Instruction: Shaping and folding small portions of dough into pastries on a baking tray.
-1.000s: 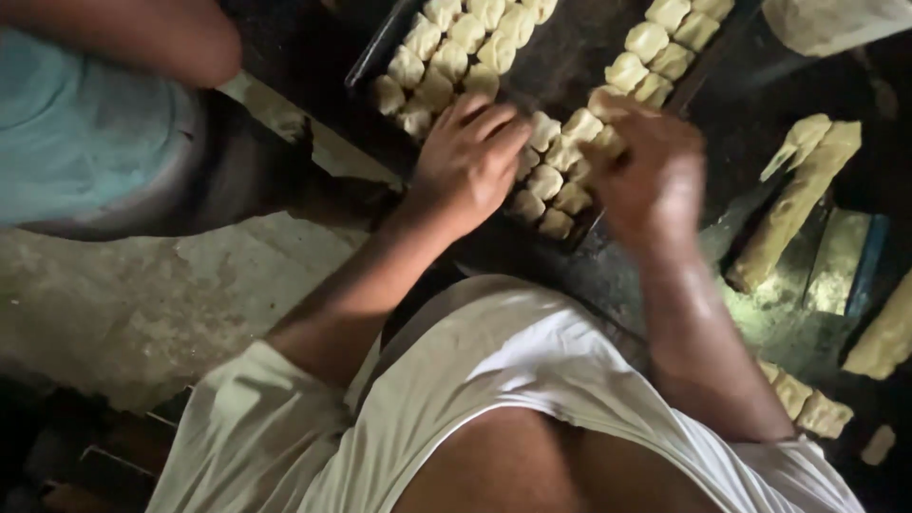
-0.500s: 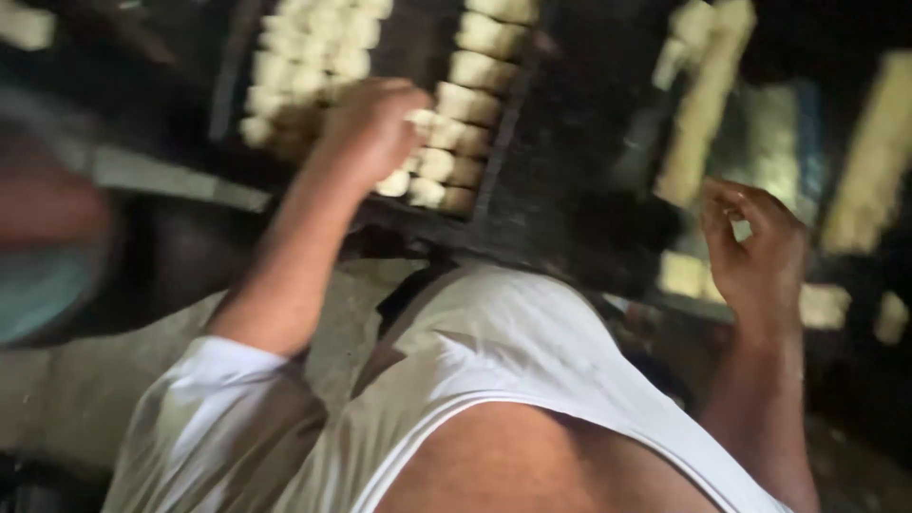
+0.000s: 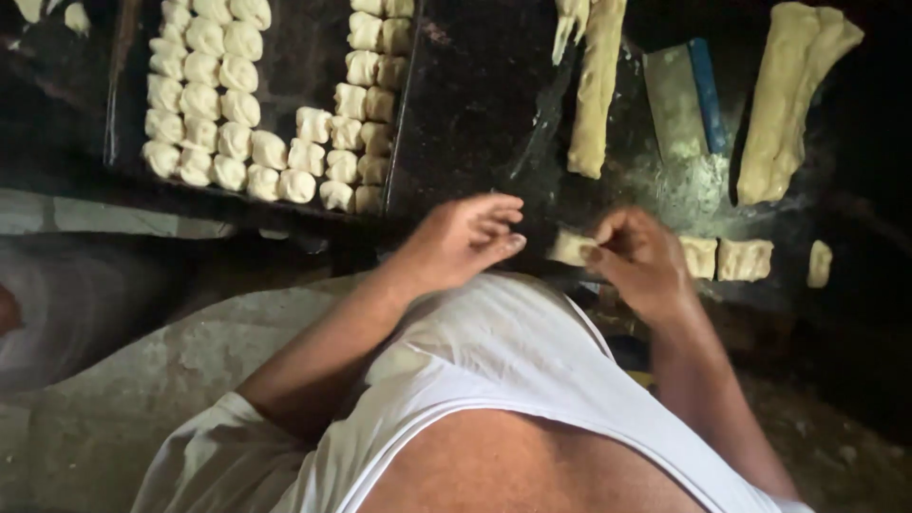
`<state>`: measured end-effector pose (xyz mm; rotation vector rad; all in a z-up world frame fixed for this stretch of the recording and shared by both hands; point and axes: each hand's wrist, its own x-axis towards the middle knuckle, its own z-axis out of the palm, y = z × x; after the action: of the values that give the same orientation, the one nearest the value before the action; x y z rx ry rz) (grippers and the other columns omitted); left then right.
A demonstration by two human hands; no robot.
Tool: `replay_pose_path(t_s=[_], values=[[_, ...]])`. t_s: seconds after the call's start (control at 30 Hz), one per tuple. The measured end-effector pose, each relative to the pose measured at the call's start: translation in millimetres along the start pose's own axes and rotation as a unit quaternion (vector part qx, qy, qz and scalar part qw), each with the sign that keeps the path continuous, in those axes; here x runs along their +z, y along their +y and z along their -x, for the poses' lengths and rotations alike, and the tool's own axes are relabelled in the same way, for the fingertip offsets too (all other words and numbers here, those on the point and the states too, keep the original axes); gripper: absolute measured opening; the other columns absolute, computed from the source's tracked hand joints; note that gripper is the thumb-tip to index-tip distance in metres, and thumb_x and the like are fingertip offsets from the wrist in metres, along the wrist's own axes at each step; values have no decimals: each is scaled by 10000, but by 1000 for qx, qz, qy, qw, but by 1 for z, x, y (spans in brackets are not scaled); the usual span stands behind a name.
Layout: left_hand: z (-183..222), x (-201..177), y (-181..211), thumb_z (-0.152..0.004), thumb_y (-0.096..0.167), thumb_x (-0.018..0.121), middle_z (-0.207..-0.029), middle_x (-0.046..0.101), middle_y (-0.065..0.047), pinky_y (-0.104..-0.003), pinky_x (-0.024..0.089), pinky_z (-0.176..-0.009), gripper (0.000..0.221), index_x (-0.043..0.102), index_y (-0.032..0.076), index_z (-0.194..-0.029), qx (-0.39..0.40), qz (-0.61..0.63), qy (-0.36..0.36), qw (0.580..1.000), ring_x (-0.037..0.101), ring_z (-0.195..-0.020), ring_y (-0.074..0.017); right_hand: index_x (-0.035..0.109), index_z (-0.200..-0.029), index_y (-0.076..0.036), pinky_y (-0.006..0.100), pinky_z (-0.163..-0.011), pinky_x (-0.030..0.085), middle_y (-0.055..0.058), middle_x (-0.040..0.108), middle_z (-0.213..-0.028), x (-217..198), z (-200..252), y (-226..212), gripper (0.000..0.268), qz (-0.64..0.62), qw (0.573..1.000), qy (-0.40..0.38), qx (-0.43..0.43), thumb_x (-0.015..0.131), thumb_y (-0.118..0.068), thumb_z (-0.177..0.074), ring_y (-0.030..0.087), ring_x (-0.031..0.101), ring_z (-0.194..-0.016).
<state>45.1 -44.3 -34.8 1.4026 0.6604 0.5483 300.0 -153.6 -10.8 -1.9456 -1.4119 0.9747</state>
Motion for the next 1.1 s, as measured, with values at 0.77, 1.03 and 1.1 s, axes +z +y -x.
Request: replay_pose_path(t_s=[0.77, 1.03, 1.1], values=[[10, -25, 5, -1028, -23, 621, -1168, 723, -100, -292, 598, -878, 314, 600, -11, -1342, 193, 28, 271, 943, 707, -1044, -132, 672, -914, -59, 349, -605, 505, 104, 684, -837, -3, -214, -36, 137, 122, 944, 160, -261, 791, -60, -982, 187, 643, -714], [-88, 16, -68, -951, 75, 709, -1039, 730, -180, -352, 595, -782, 290, 617, -2, -1216, 243, -123, 362, 891, 739, -927, -272, 739, -1057, -61, 481, -724, 552, 176, 712, -1010, 54, -71, -45, 182, 260, 910, 115, -302, 712, -134, -892, 393, 693, -873], [-110, 29, -99, -880, 80, 741, -1017, 766, -163, -398, 601, -801, 248, 707, 56, -1124, 201, -238, 331, 891, 748, -935, -327, 729, -1099, -58, 498, -778, 550, 182, 708, -1048, 51, -69, -37, 213, 293, 899, 89, -313, 701, -128, -900, 416, 684, -924]])
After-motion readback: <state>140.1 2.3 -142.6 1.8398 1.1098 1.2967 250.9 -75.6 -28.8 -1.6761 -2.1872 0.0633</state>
